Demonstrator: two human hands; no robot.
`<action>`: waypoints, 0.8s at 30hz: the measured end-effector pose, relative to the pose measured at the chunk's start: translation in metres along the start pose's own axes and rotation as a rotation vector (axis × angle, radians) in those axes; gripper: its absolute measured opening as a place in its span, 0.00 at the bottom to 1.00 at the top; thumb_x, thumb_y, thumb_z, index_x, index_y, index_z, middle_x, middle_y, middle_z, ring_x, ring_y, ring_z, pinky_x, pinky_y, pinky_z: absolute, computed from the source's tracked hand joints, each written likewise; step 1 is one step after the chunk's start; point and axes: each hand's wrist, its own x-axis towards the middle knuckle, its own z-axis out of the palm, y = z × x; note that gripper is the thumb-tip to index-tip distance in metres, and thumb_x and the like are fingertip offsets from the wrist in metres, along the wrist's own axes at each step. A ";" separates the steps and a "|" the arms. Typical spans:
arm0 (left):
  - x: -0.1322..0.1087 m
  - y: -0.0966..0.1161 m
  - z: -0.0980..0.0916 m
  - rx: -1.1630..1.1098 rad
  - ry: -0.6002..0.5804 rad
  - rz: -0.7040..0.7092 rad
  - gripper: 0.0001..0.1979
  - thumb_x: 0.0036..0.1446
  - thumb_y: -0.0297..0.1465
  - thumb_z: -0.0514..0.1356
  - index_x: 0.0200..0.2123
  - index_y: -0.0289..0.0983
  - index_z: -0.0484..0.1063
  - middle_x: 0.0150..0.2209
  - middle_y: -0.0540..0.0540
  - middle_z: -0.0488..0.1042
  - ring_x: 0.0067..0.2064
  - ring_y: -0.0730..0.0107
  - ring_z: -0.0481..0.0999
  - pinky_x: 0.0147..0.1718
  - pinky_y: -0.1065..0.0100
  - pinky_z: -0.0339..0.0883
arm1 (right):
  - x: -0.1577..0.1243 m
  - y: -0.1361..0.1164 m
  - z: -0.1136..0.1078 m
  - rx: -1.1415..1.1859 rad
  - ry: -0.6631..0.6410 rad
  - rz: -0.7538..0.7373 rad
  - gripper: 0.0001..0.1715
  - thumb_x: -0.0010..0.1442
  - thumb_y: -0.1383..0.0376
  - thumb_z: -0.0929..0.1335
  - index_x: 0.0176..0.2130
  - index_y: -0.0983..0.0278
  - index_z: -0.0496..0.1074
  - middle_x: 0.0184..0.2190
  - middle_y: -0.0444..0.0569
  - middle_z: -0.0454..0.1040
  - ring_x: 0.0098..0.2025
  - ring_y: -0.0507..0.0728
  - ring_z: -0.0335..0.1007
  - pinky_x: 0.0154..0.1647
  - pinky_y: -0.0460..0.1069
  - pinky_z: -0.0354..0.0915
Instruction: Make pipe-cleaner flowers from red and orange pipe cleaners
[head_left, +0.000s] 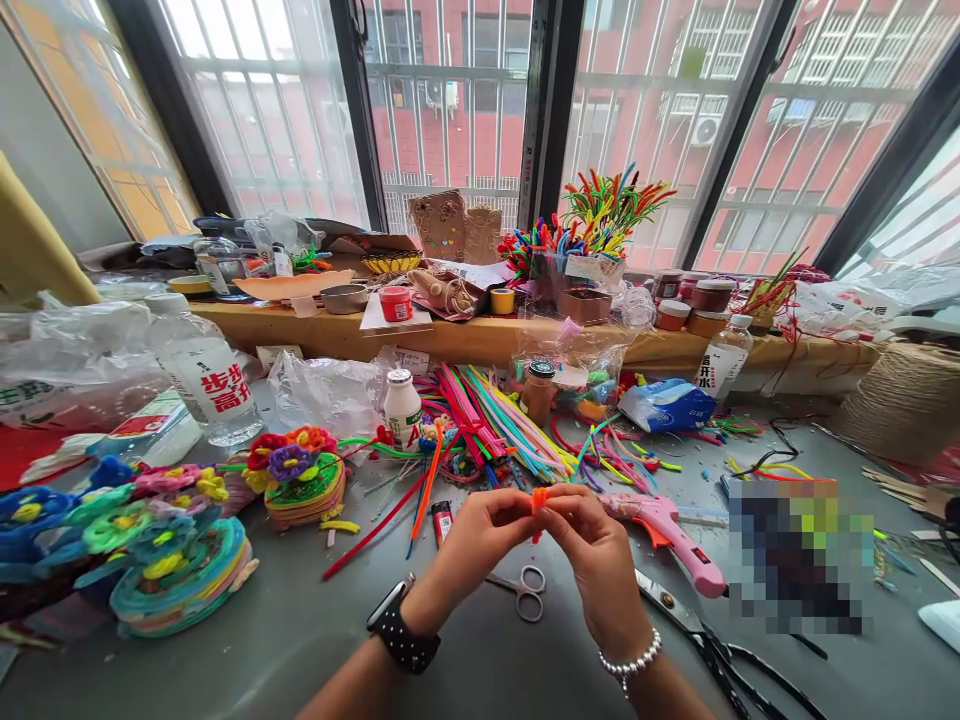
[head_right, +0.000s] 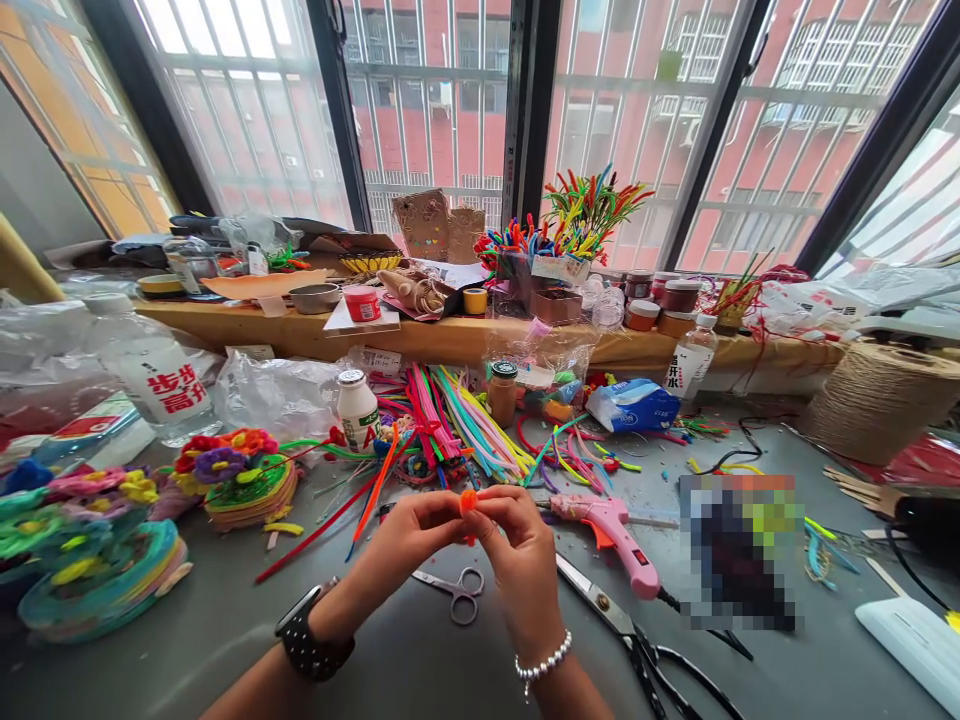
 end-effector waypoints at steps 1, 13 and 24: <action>0.000 0.000 0.000 0.016 0.010 0.006 0.13 0.45 0.38 0.58 0.27 0.33 0.73 0.24 0.47 0.71 0.28 0.70 0.69 0.28 0.70 0.64 | 0.000 0.000 -0.001 -0.012 -0.007 -0.012 0.04 0.48 0.64 0.68 0.26 0.62 0.72 0.33 0.48 0.68 0.38 0.56 0.65 0.38 0.51 0.64; -0.001 -0.003 0.007 0.271 0.027 0.115 0.08 0.48 0.31 0.56 0.27 0.34 0.73 0.23 0.48 0.70 0.25 0.73 0.67 0.26 0.74 0.62 | 0.004 -0.003 -0.011 -0.197 0.021 -0.133 0.06 0.51 0.65 0.66 0.32 0.63 0.70 0.30 0.48 0.72 0.34 0.55 0.68 0.36 0.51 0.64; 0.001 0.004 -0.011 0.178 0.125 0.129 0.12 0.51 0.35 0.52 0.29 0.33 0.69 0.27 0.47 0.72 0.31 0.70 0.71 0.30 0.72 0.64 | 0.004 -0.002 -0.006 -0.263 0.006 -0.187 0.07 0.54 0.64 0.63 0.32 0.63 0.69 0.30 0.47 0.70 0.33 0.54 0.67 0.32 0.49 0.66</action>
